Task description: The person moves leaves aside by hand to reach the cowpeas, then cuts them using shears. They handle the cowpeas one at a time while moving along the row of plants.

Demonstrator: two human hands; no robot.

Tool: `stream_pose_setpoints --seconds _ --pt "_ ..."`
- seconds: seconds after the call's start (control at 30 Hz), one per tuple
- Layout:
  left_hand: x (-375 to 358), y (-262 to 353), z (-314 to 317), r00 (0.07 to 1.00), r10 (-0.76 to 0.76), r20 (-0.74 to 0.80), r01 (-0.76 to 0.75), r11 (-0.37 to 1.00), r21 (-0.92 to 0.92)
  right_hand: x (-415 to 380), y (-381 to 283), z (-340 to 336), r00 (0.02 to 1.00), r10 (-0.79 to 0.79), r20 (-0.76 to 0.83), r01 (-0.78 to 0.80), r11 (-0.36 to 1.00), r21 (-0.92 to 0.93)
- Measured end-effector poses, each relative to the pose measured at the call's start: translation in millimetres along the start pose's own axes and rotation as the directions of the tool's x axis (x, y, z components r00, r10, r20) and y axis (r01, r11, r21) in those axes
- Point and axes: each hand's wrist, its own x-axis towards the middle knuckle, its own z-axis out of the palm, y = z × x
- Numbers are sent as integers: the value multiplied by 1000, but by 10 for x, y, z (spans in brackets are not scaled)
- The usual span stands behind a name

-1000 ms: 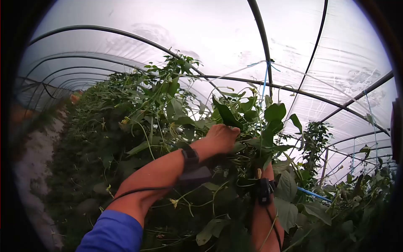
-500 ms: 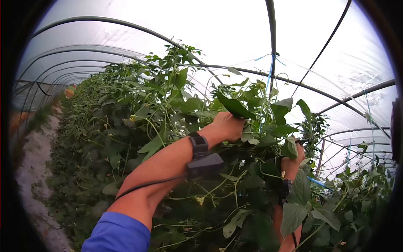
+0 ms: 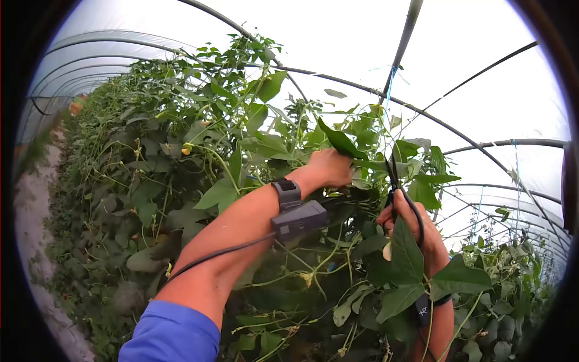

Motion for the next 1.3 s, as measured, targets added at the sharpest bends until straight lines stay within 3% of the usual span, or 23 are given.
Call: stream_pose_setpoints --seconds 0.07,0.1,0.17,0.2,0.27,0.5,0.7,0.77,0.9,0.97,1.0,1.03,1.1,1.17,1.23,1.27,1.3 --pt "77 -73 -20 997 -62 52 61 998 17 256 252 198 995 97 33 -101 981 163" --pt "70 -77 0 998 -36 -47 35 999 -14 420 406 204 967 245 64 -253 940 229" --pt "65 -82 34 994 -19 -107 17 999 -28 610 564 248 945 313 96 -327 903 279" --pt "91 -88 -5 994 -20 -111 17 999 -28 665 579 260 946 311 95 -325 905 276" --pt "50 -44 -110 994 -110 22 112 989 -98 685 601 333 942 328 72 -335 920 204" --pt "175 -131 -13 990 -142 26 144 974 -173 651 541 284 933 316 170 -344 924 169" --pt "223 -146 -4 985 -170 39 175 958 -228 463 569 218 945 256 205 -309 905 291" --pt "188 -55 27 987 -159 33 162 962 -221 502 602 195 917 330 224 -391 854 344" --pt "93 72 79 988 -151 40 157 964 -213 756 545 247 918 347 192 -395 845 361" --pt "58 90 110 992 -127 1 124 972 -197 972 596 226 971 181 156 -233 862 449" --pt "21 132 98 991 -136 0 133 967 -219 1108 625 155 941 262 216 -330 855 401" --pt "-2 156 113 989 -145 -1 140 961 -238 1099 586 181 942 258 215 -326 856 402" --pt "-23 173 160 990 -129 -62 112 968 -224 1090 472 253 978 103 181 -180 855 487" --pt "-67 193 197 993 -114 -11 108 964 -244 1095 440 265 977 122 176 -196 840 506" --pt "-106 198 241 993 -93 -70 73 964 -255 1134 588 284 996 8 87 -44 911 411" --pt "-130 222 263 990 -121 -75 97 959 -266 1051 656 355 955 -283 -92 297 925 239" --pt "-128 241 265 986 -146 -85 117 954 -275 1108 690 342 954 -285 -93 299 924 240"
